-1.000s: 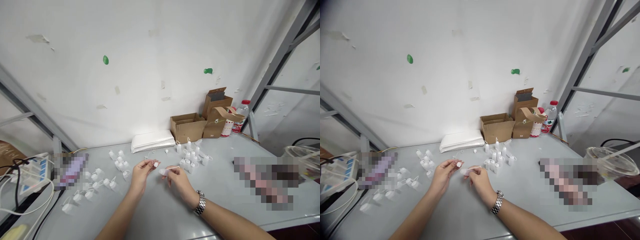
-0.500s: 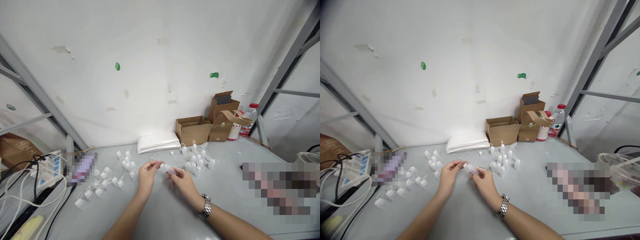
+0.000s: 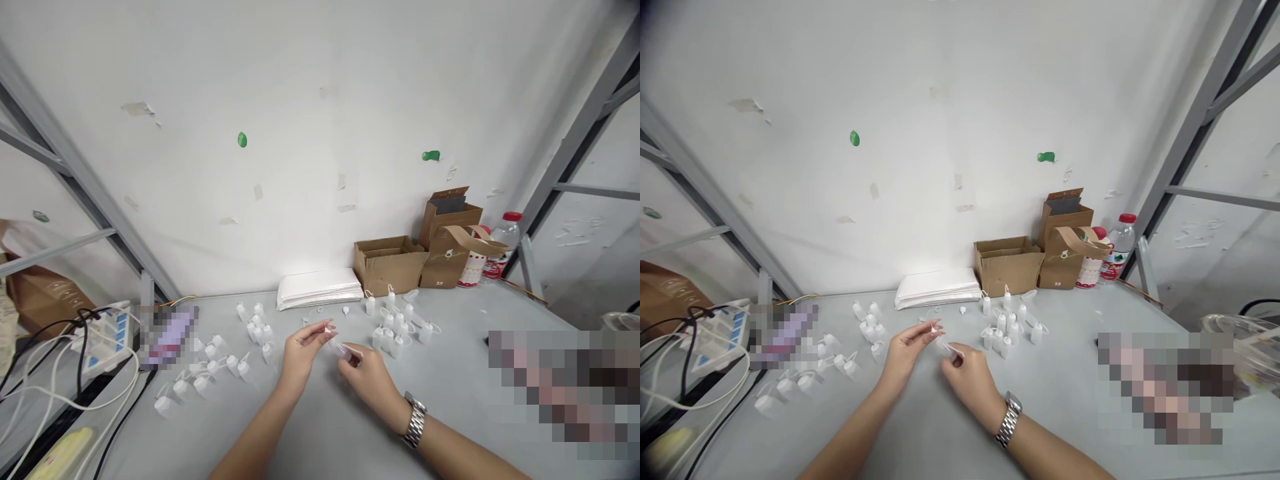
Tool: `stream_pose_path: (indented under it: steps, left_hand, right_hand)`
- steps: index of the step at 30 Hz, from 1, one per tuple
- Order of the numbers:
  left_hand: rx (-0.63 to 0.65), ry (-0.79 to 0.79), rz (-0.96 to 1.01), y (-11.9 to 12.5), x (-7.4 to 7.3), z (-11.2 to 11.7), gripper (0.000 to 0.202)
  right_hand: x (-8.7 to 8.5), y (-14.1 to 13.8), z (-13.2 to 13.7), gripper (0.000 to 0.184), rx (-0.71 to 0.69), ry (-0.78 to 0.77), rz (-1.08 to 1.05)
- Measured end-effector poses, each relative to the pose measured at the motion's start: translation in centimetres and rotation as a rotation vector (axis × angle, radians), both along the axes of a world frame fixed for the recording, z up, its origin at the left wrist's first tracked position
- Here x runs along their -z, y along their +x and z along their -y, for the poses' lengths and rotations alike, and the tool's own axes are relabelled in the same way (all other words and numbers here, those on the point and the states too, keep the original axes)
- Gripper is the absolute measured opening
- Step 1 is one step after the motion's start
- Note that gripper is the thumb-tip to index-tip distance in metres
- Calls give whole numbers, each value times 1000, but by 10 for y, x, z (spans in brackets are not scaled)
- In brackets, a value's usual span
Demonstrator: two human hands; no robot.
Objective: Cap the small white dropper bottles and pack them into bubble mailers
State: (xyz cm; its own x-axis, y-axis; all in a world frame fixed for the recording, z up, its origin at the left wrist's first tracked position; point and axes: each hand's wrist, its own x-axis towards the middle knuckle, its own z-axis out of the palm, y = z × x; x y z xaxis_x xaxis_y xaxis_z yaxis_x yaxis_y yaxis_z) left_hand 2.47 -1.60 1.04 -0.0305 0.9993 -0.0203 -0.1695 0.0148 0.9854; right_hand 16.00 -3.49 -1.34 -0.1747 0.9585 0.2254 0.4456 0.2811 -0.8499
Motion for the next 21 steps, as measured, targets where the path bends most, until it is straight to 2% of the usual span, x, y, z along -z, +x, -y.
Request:
stream_pose_path:
  steps: [5, 7, 9, 11, 17, 19, 21]
  left_hand:
    - [0, -25, 114, -2, 9, -4, 24]
    - [0, -43, 135, -3, 11, -5, 25]
    - [14, -44, 141, -3, 12, -5, 24]
    - [42, -40, 147, -3, 11, -4, 24]
    - [136, -20, 149, -5, 3, -3, 22]
    - [131, -23, 157, -6, 2, -4, 22]
    - [95, -19, 145, -6, 3, -5, 21]
  right_hand:
    - [2, 1, 2, 20, -45, 22, -46]
    - [5, 1, 2, 26, -4, -9, -106]
    - [7, 1, 1, 23, 32, -60, -180]
    - [7, 0, -2, 20, 7, -136, -289]
    - [-4, 0, -6, 37, -204, -457, -662]
    - [-8, 0, -5, 42, -283, -546, -736]
    - [-9, 0, -4, 45, -285, -597, -770]
